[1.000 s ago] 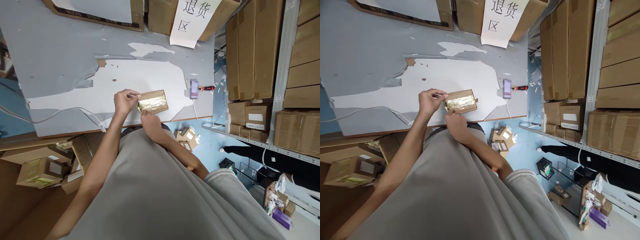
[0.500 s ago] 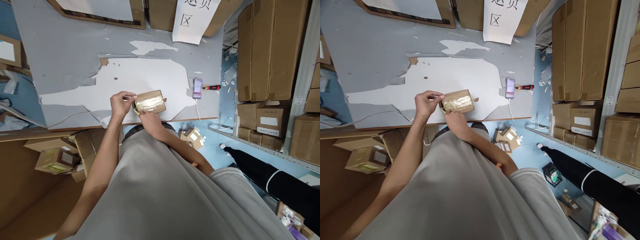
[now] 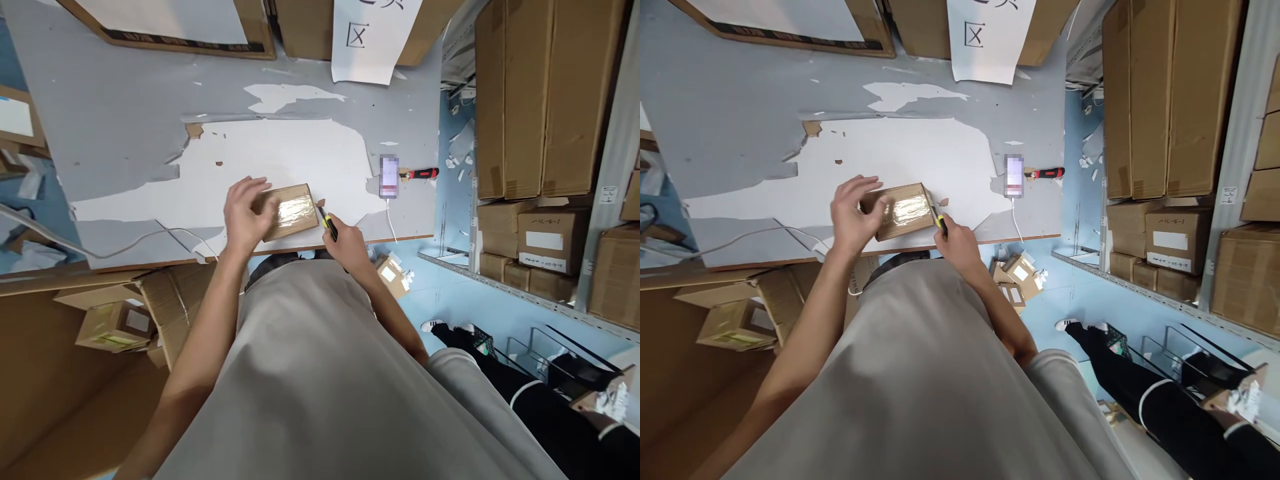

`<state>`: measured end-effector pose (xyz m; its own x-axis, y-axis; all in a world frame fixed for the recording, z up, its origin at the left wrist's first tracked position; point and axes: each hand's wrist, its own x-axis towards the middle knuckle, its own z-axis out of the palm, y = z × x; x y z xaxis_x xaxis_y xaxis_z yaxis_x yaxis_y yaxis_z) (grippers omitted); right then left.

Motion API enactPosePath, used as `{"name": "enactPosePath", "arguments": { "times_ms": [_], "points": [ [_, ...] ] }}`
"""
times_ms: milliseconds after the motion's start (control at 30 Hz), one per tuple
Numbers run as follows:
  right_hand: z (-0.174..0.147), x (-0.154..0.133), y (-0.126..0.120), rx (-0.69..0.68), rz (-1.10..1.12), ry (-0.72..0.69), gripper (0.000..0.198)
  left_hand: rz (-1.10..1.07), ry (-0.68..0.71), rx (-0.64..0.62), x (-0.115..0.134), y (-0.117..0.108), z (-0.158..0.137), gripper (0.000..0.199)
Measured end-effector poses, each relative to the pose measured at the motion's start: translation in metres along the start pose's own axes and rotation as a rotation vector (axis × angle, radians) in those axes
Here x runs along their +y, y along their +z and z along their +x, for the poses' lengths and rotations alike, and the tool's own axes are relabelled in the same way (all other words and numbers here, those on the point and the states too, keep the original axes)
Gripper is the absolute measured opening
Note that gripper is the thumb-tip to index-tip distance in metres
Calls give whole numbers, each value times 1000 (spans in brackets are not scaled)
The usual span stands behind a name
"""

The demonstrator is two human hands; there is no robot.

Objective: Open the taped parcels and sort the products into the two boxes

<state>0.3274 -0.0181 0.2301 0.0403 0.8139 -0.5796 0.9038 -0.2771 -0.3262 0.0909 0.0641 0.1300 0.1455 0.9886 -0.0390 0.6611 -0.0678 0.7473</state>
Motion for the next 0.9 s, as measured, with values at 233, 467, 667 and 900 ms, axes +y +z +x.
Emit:
{"name": "enactPosePath", "arguments": {
  "times_ms": [233,467,667,900],
  "points": [
    [3,19,-3,39,84,-5,52,25,187,-173,26,45,-5,31],
    [24,-12,-6,13,37,-58,49,13,203,-171,17,47,-6,31],
    [30,-32,-8,-54,-83,40,46,-36,201,-183,17,49,-7,35],
    [35,-59,-6,-41,-165,151,48,-78,197,-184,16,53,-5,34]
  ]
}}
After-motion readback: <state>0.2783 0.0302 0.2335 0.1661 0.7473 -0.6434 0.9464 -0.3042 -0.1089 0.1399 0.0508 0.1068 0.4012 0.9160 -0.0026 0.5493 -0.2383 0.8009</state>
